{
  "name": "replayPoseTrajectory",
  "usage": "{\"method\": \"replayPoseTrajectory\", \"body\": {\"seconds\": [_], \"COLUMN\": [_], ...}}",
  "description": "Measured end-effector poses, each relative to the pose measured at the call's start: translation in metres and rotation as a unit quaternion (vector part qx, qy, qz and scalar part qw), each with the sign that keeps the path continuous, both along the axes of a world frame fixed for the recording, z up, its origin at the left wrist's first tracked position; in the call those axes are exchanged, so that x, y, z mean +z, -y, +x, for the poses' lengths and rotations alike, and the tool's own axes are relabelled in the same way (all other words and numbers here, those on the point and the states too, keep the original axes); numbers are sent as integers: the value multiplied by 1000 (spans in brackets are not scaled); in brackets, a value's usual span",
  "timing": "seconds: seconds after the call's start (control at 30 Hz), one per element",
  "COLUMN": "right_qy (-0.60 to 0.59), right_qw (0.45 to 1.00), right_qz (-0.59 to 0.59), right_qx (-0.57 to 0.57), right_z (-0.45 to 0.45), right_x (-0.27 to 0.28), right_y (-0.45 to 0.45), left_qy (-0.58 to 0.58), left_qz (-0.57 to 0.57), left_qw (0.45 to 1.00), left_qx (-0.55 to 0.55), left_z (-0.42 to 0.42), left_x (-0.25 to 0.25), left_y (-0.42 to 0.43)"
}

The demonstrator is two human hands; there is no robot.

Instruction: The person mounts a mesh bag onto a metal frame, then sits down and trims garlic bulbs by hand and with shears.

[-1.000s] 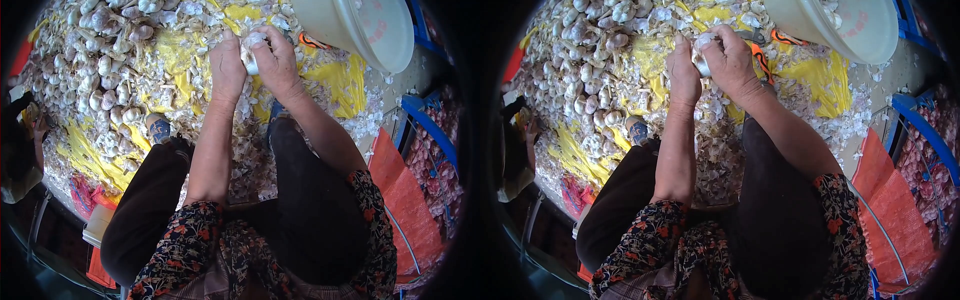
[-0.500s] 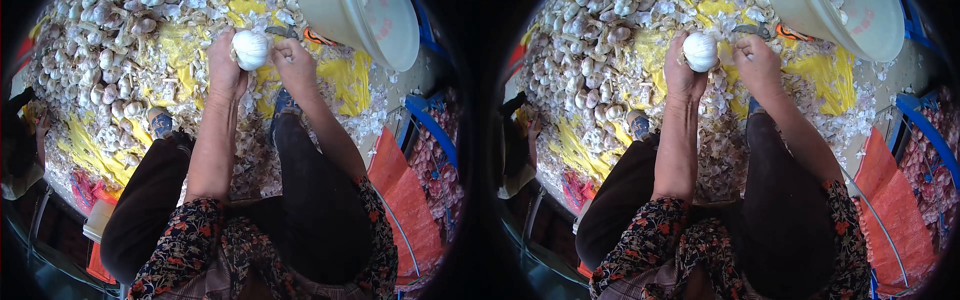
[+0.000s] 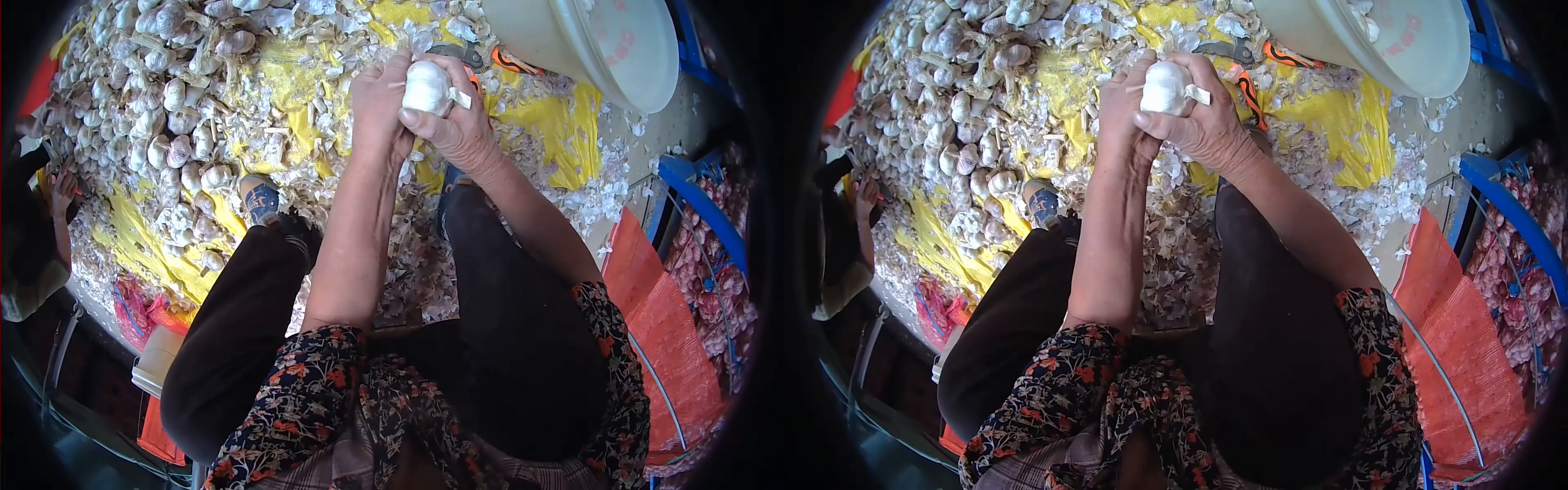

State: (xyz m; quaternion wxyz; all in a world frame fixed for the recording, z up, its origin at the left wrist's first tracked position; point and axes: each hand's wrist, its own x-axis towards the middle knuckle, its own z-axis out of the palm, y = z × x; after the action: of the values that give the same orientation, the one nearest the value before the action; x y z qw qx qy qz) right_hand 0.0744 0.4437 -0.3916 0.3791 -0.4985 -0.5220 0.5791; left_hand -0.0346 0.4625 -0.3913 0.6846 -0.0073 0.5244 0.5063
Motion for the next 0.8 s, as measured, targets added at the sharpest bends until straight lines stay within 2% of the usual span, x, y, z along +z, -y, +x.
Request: {"method": "replayPoseTrajectory", "body": {"seconds": [0.03,0.07,0.1,0.13,0.17,0.23,0.27,0.3,0.33,0.37,0.43,0.47,0.53,0.57,0.63,0.67,0.7,0.77,0.8], "right_qy": [-62,-197,-195,-297,-392,-384,-398,-417,-434,-440,-411,-421,-377,-381,-342,-331,-330,-200,-117], "right_qw": [990,954,956,898,817,808,791,772,779,778,819,816,842,839,864,872,873,935,944], "right_qz": [-122,-175,-169,-277,-378,-416,-433,-450,-435,-433,-378,-378,-373,-376,-348,-338,-337,-288,-309], "right_qx": [-41,-140,-139,-167,-191,-163,-166,-166,-125,-117,-133,-120,-100,-93,-123,-126,-126,-44,-25], "right_z": [0,-8,-5,0,4,6,6,3,5,5,-6,-9,-7,-11,-18,-21,-20,-17,-14], "right_x": [5,-4,-6,-8,-9,-9,-6,-3,0,3,4,2,4,6,28,36,35,32,33], "right_y": [0,-1,-7,-13,-16,-14,-13,-13,-13,-14,-16,-17,-12,-8,-8,-9,-8,-8,-10], "left_qy": [0,-201,-391,-425,-425,-594,-453,-462,-522,-569,-571,-585,-553,-561,-351,-309,-309,-174,-362], "left_qz": [1,81,156,88,92,149,148,148,285,411,350,346,345,341,216,212,213,160,158], "left_qw": [1000,971,887,845,846,768,863,858,770,654,702,693,742,739,906,926,926,971,916], "left_qx": [-1,-99,-187,-313,-310,-187,-169,-168,-229,-282,-242,-240,-153,-152,-99,-41,-41,-25,-74], "left_z": [2,4,6,-2,-6,-17,-29,-30,-21,-11,2,0,2,-1,-1,1,0,-9,-18], "left_x": [-7,-16,-14,-7,-11,-27,-34,-27,-16,-7,-9,-10,-6,-5,7,-1,-3,-9,-31], "left_y": [5,11,9,11,11,15,12,9,8,7,10,10,10,10,0,-5,-7,-11,-11]}}
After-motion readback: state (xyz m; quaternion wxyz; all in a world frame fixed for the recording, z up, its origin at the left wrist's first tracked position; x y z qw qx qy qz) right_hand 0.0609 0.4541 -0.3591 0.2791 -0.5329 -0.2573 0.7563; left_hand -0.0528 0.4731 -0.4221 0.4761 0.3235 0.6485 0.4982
